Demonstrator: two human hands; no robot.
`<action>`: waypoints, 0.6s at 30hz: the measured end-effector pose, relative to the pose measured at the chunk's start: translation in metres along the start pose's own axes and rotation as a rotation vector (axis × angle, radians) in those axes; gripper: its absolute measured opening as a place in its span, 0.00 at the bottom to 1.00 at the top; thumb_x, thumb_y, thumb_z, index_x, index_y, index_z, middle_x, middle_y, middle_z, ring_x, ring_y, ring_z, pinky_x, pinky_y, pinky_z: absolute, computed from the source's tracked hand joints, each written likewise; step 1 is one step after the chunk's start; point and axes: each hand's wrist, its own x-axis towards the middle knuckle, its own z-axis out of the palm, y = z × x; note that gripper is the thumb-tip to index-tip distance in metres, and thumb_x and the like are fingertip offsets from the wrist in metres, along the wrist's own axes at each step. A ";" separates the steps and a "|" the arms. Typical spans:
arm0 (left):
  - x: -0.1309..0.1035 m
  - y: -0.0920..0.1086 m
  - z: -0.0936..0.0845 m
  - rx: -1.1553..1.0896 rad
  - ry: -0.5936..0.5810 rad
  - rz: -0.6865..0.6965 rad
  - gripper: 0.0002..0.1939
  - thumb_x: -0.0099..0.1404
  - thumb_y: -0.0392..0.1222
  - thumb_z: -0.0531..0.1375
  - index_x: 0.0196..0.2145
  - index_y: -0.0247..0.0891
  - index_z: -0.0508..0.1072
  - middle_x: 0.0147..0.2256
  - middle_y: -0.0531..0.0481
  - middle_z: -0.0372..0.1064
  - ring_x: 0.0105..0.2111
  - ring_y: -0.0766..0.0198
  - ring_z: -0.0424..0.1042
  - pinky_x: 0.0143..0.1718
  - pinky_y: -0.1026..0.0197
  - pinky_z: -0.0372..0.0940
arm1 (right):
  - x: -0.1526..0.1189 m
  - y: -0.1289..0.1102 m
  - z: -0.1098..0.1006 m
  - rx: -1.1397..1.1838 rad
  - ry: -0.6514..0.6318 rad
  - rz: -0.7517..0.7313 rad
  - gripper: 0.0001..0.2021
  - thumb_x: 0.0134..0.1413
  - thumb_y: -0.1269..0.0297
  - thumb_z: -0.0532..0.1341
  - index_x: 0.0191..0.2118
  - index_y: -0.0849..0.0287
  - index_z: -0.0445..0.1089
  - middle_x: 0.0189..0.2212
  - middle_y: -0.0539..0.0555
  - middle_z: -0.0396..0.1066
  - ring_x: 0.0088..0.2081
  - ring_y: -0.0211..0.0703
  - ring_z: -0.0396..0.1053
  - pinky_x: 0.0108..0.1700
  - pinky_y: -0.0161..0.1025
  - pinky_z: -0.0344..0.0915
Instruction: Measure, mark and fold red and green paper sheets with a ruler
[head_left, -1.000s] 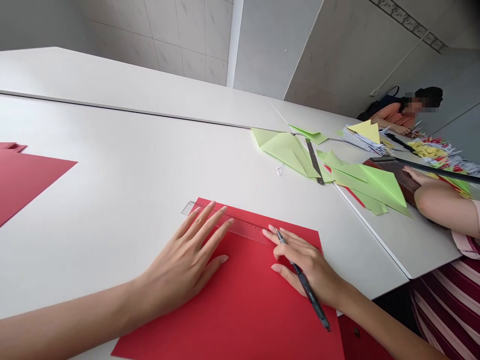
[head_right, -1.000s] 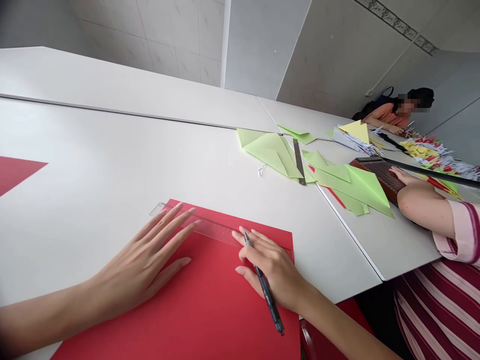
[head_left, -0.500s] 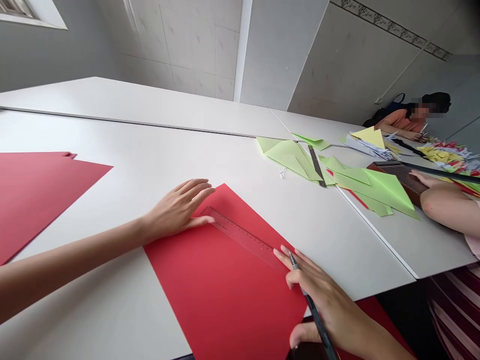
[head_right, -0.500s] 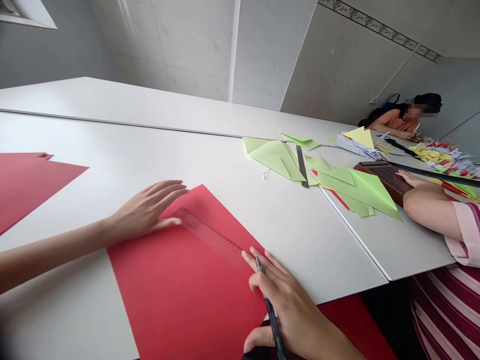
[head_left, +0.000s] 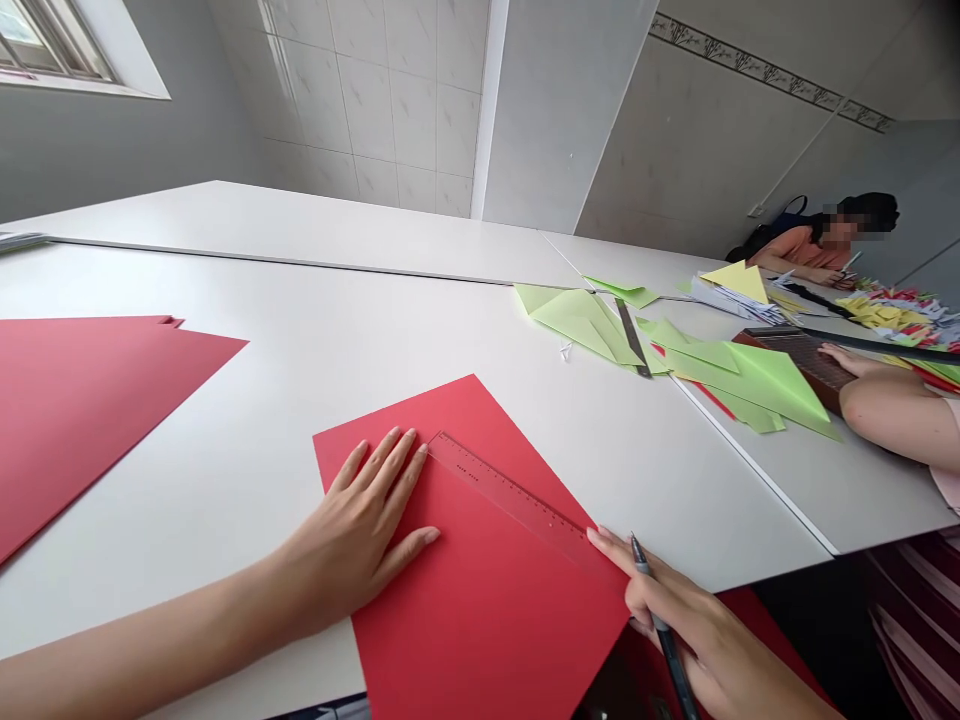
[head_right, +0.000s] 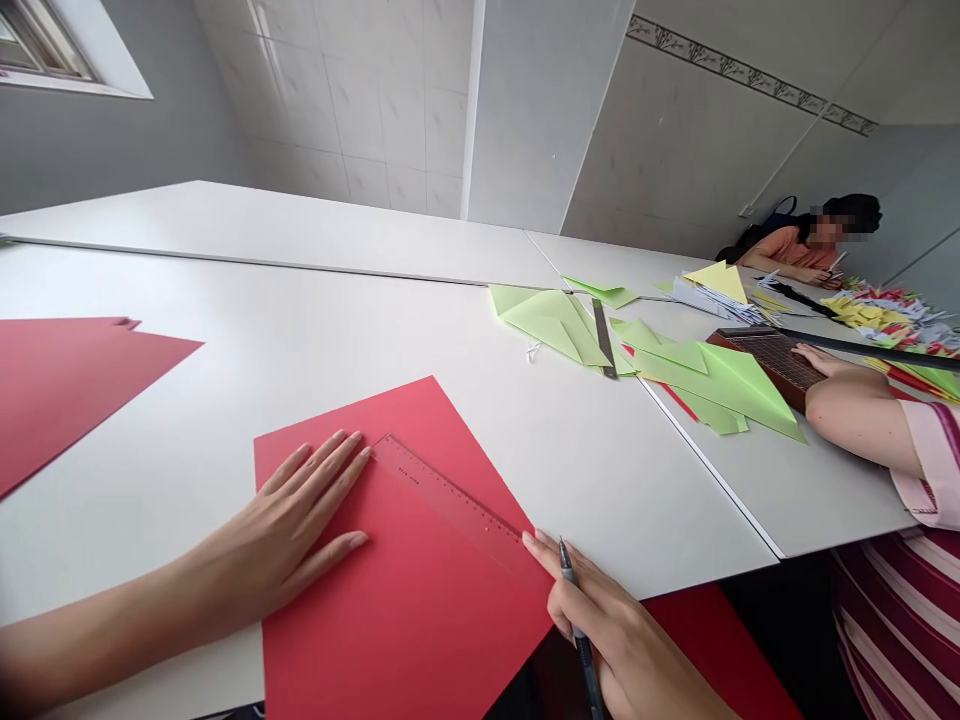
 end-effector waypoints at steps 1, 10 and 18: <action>0.000 -0.006 0.000 -0.019 -0.013 0.011 0.42 0.73 0.59 0.47 0.70 0.27 0.38 0.65 0.31 0.54 0.62 0.38 0.60 0.58 0.40 0.62 | -0.003 0.001 -0.001 0.019 0.013 -0.006 0.14 0.60 0.77 0.51 0.40 0.54 0.70 0.51 0.53 0.75 0.64 0.41 0.61 0.59 0.34 0.64; 0.013 -0.081 -0.005 -0.365 -0.400 0.114 0.30 0.75 0.50 0.45 0.70 0.53 0.36 0.70 0.53 0.41 0.69 0.53 0.44 0.69 0.44 0.44 | 0.006 0.017 -0.027 0.091 0.168 0.095 0.12 0.64 0.75 0.47 0.39 0.54 0.65 0.55 0.58 0.71 0.56 0.42 0.72 0.55 0.40 0.69; 0.028 -0.127 0.010 -0.404 -0.485 -0.082 0.34 0.69 0.31 0.39 0.64 0.62 0.59 0.68 0.64 0.46 0.69 0.53 0.46 0.67 0.41 0.50 | 0.070 0.017 -0.019 -0.234 0.161 -0.037 0.28 0.64 0.77 0.47 0.68 0.54 0.54 0.28 0.51 0.66 0.33 0.43 0.67 0.34 0.37 0.71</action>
